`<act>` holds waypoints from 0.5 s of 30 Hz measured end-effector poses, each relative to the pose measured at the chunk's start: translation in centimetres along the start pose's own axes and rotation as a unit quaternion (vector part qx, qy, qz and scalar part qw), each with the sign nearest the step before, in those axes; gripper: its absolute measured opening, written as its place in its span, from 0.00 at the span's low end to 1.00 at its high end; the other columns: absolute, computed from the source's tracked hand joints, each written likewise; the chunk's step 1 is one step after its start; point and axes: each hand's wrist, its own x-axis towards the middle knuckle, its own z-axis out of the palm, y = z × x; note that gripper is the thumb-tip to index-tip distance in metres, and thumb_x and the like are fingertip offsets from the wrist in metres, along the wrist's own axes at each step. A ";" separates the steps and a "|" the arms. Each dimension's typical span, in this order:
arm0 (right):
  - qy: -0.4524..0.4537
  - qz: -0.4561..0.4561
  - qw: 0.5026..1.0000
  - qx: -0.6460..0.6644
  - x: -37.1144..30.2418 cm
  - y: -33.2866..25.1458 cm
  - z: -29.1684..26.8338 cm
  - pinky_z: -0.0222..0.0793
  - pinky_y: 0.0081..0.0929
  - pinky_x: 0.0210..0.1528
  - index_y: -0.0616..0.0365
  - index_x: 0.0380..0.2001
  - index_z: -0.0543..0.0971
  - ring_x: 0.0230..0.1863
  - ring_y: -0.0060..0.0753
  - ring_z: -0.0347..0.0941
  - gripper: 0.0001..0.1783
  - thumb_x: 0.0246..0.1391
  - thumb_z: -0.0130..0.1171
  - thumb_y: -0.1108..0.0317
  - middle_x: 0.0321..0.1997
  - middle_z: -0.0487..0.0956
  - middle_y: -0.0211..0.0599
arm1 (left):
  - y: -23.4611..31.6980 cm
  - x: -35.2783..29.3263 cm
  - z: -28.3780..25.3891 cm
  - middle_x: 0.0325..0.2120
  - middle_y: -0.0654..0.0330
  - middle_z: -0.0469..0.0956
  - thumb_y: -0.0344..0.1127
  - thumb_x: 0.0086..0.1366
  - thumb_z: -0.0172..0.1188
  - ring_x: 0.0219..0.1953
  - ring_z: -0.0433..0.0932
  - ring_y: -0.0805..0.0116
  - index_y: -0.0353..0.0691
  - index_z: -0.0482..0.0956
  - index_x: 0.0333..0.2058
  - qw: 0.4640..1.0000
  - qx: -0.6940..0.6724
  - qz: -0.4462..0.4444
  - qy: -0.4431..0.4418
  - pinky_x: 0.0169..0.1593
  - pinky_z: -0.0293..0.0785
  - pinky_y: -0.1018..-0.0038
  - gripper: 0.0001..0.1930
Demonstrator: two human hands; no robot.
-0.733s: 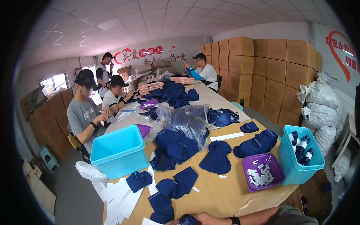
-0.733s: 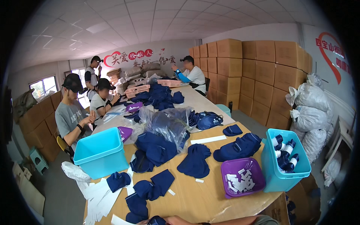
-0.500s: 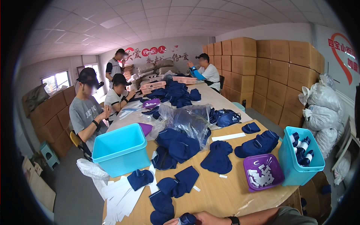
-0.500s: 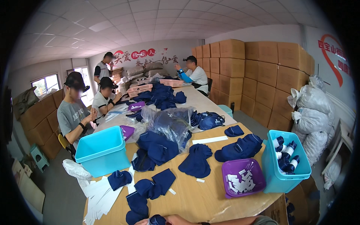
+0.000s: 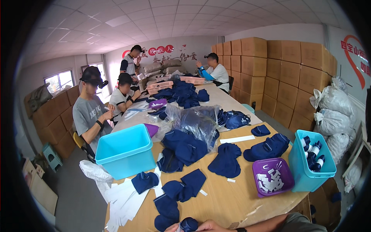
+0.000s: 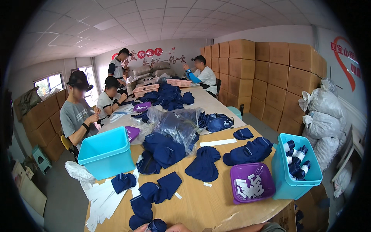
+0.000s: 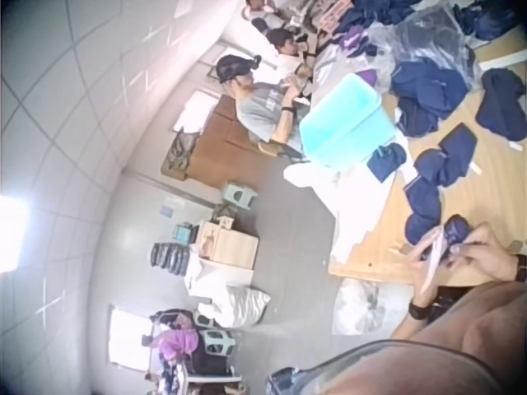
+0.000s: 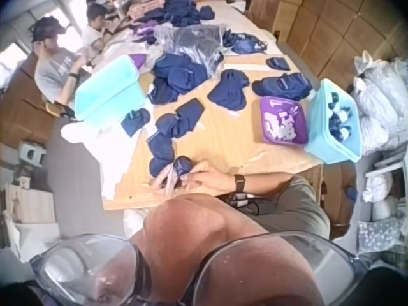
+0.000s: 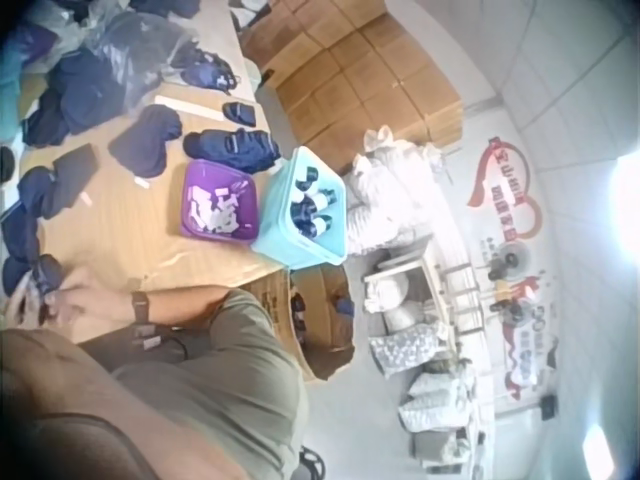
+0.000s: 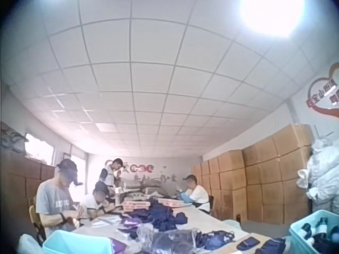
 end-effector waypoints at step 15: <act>0.000 -0.021 0.997 -0.075 0.1 0.7 -0.8 0.75 0.19 0.38 0.66 0.35 0.84 0.33 0.21 0.81 0.15 0.65 0.58 0.63 0.32 0.85 0.36 | 4.9 1.1 2.2 0.42 0.52 0.82 0.25 0.64 0.62 0.43 0.80 0.69 0.26 0.80 0.48 0.986 0.042 -0.145 0.066 0.49 0.76 0.76 0.15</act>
